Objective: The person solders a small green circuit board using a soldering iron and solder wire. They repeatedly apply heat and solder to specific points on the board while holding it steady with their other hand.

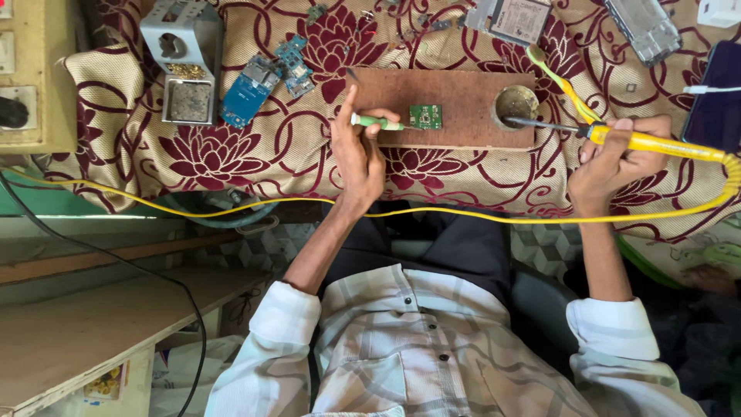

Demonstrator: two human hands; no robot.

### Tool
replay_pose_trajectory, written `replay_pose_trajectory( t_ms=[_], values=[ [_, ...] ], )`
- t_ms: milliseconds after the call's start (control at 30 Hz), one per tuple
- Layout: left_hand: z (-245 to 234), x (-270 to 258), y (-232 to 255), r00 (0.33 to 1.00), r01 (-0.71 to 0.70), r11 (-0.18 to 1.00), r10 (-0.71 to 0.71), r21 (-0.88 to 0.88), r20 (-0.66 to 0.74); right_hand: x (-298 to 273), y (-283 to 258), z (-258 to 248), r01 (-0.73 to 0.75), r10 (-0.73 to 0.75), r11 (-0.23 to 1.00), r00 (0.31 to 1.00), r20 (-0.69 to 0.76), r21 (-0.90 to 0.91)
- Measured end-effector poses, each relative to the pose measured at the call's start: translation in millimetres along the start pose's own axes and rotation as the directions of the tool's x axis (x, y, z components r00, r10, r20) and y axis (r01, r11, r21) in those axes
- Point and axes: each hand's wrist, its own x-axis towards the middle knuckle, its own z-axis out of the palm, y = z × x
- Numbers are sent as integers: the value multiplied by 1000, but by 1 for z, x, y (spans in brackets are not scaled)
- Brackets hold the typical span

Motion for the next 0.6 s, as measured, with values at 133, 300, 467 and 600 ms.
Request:
replay_pose_trajectory(
  t_ms=[133,300,467,600],
  values=[
    [6,-2,-4,993,85,939,-109,-333,-54,4,11,0,46,-36,996,991,-129,78],
    [8,-5,-9,956,261,909,-291,-325,-46,0,16,-1,2,22,990,985,-173,138],
    [10,-6,-12,983,129,954,-160,-271,-95,-6,11,4,-1,9,996,996,-93,89],
    [11,-10,-14,984,132,955,-159,-267,-79,-8,3,8,-45,67,984,990,-123,173]
  ],
)
